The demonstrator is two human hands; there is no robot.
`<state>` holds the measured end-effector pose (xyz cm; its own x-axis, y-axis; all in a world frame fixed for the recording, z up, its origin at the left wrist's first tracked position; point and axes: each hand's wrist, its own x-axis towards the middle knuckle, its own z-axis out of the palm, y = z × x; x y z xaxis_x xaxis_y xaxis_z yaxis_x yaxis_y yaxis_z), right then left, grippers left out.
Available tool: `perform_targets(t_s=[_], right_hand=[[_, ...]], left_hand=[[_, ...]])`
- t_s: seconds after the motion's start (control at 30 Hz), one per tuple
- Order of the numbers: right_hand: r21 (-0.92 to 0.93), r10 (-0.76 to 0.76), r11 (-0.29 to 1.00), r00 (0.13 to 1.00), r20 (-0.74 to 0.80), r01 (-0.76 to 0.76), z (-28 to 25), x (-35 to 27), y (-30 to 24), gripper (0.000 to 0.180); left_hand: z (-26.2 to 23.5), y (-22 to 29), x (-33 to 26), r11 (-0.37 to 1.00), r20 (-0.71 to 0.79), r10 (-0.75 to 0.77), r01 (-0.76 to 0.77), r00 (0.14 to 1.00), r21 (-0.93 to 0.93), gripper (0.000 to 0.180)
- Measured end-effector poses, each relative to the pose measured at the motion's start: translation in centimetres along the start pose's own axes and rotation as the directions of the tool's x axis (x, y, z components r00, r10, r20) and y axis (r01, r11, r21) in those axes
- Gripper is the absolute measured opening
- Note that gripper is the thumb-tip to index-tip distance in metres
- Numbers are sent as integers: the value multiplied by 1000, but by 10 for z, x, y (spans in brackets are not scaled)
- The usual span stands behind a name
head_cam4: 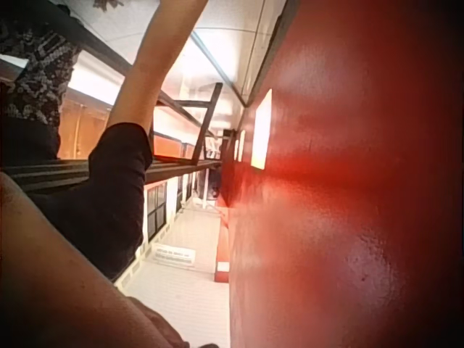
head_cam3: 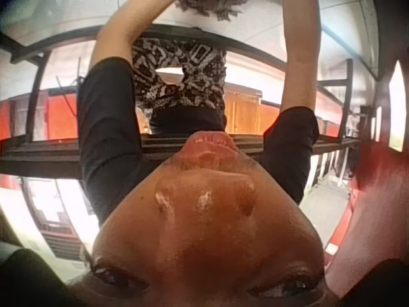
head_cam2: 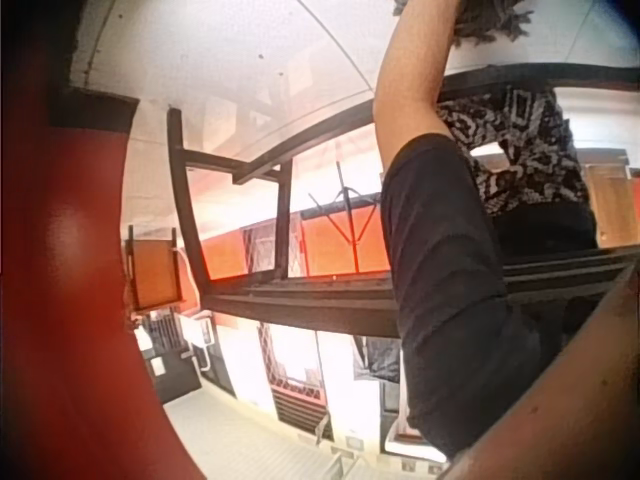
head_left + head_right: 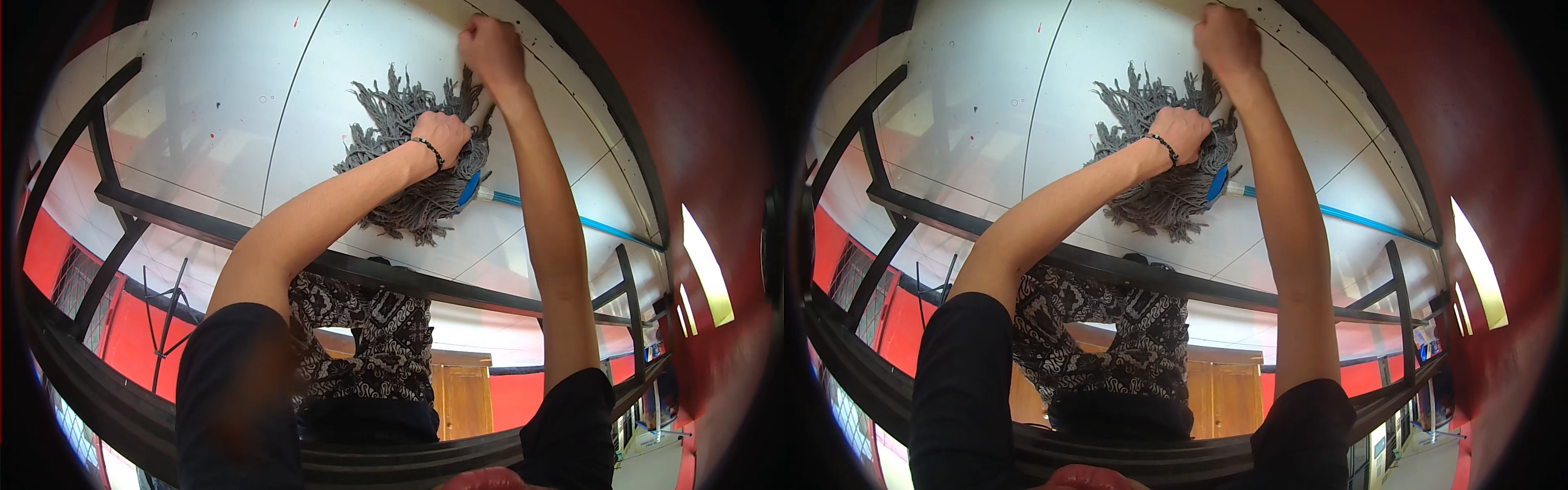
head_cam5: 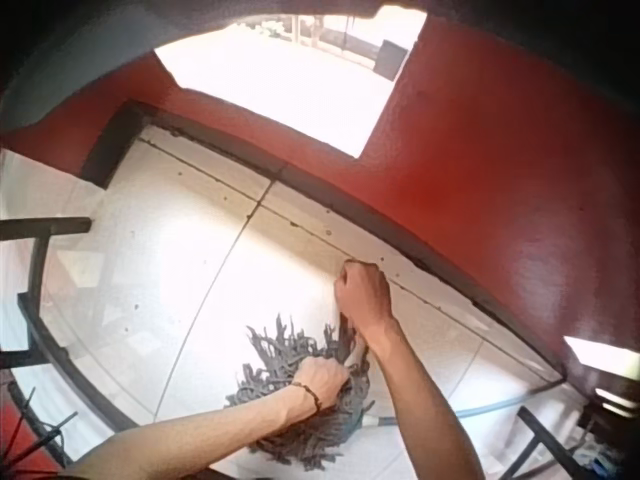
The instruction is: Mopping a tiled floor and then manually reassembling the mop head onto the mop pole.
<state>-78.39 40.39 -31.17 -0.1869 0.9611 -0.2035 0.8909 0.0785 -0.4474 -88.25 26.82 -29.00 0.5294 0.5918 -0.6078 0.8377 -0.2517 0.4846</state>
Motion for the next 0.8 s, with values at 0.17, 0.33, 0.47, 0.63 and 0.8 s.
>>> perform_targets(t_s=[0.17, 0.33, 0.47, 0.63, 0.8], right_hand=[[129, 66, 990, 998, -24, -62, -1, 1, 4, 19], [81, 3, 997, 999, -53, 2, 9, 2, 0, 19], [64, -43, 997, 999, 4, 42, 16, 6, -5, 18], [191, 12, 982, 995, -104, 8, 15, 10, -4, 18], [143, 42, 989, 999, -28, -38, 14, 3, -6, 15]], left_hand=[[0, 0, 0, 1000, 22, 4, -4, 1000, -10, 17], [0, 1, 0, 1000, 13, 7, -7, 1000, -4, 18], [0, 0, 1, 1000, 17, 8, -8, 1000, -7, 18], [1, -1, 1, 1000, 13, 5, -4, 1000, -23, 17], [0, 0, 0, 999, 1, 3, -3, 1000, -34, 17]])
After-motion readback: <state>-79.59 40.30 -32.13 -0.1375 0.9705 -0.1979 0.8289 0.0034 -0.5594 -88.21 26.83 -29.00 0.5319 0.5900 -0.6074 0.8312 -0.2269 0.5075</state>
